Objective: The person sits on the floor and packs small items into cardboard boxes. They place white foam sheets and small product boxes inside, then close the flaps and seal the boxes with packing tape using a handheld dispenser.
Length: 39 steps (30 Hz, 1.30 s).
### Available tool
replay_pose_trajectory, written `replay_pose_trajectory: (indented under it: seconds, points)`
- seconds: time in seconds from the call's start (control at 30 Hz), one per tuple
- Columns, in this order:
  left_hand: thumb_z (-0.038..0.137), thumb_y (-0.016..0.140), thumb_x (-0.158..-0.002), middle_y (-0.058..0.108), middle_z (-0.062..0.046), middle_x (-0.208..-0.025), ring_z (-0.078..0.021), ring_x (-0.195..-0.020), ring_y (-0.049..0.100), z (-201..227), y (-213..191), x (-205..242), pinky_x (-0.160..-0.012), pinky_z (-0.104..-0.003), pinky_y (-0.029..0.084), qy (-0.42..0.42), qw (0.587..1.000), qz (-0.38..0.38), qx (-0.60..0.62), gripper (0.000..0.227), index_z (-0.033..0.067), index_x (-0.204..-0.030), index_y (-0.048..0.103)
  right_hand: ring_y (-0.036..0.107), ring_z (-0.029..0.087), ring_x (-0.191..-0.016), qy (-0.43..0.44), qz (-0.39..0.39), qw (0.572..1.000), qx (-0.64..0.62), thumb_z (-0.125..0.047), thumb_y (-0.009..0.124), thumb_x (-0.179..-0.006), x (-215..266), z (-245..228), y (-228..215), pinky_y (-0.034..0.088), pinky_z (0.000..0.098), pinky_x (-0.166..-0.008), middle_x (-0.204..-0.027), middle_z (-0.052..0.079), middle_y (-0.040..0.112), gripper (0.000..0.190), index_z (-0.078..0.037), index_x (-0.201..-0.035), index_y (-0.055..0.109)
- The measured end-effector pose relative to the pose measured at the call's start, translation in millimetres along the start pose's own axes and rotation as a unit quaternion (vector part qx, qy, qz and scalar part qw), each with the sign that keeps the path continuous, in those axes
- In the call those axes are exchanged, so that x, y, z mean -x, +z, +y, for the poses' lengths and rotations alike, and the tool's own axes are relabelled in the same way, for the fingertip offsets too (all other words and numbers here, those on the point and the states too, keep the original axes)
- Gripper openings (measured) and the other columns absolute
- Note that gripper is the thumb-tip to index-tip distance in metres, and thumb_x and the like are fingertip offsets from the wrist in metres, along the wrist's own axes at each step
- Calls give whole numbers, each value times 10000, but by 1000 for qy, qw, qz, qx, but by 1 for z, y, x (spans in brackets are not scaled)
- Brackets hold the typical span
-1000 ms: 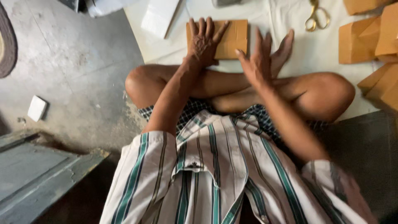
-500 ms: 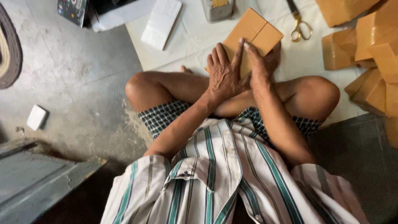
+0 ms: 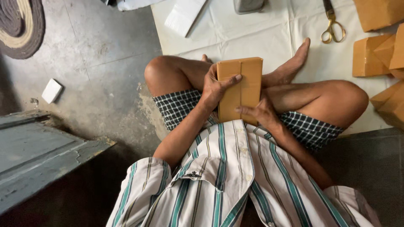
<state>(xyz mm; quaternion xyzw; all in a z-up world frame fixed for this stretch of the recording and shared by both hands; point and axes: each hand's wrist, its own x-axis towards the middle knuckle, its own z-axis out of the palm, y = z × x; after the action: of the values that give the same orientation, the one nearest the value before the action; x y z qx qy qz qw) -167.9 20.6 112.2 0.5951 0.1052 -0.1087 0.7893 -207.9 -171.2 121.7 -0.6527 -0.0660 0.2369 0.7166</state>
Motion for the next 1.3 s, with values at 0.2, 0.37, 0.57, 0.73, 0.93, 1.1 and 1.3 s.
replay_pose_trajectory:
  seconds: [0.2,0.37,0.57,0.73,0.93,1.1,1.3]
  points:
    - [261,893,-776,721,-126,-1021,-212,-961,724,0,-13,-4,-900,-337,619,-9,1000,-11,-2,580,-10,-1172,569,663,159,-1084,-7,42,994,104,-217,890,-766,9,27,-3,561,300,-940,-1166,75,701,644,7,-1280,574]
    - [242,925,-721,705,-155,-1007,-259,-945,714,2,-9,-22,-867,-365,623,10,998,17,-52,632,-43,-1160,571,642,176,-1103,-54,40,994,86,-233,874,-781,6,22,-2,551,304,-940,-1182,101,672,682,21,-1318,540]
    - [283,901,-710,720,-176,-1032,-271,-925,747,1,7,-15,-823,-372,642,-58,998,20,-10,701,-32,-1216,532,707,189,-1037,-13,54,996,67,-284,845,-834,5,11,-11,595,311,-893,-1139,98,733,596,6,-1297,606]
    - [282,915,-717,718,-207,-1083,-280,-986,744,2,12,-16,-874,-377,646,-71,997,-27,1,711,-62,-1218,546,674,201,-1111,-92,47,984,143,-255,843,-850,-1,1,-19,565,322,-938,-1201,107,696,637,15,-1350,555]
    - [296,884,-725,747,-211,-1035,-291,-905,768,6,19,-54,-838,-360,641,-87,992,6,-90,683,-59,-1214,565,638,223,-1161,-35,81,987,137,-193,831,-885,-23,-1,-44,549,345,-974,-1258,125,664,579,19,-1355,568]
    - [268,878,-733,745,-218,-1013,-296,-851,763,15,24,-113,-765,-383,666,-89,996,-22,-1,660,-106,-1194,589,618,186,-1062,-73,265,952,135,-186,753,-989,-74,-14,-85,562,315,-901,-1286,97,581,395,-36,-1316,591]
    - [238,852,-750,762,-202,-970,-285,-803,779,5,19,-168,-743,-382,669,-192,980,-44,26,583,-113,-1163,637,657,244,-1087,-162,269,914,257,-194,740,-1012,-175,-21,-140,588,346,-883,-1206,135,598,201,-10,-1085,709]
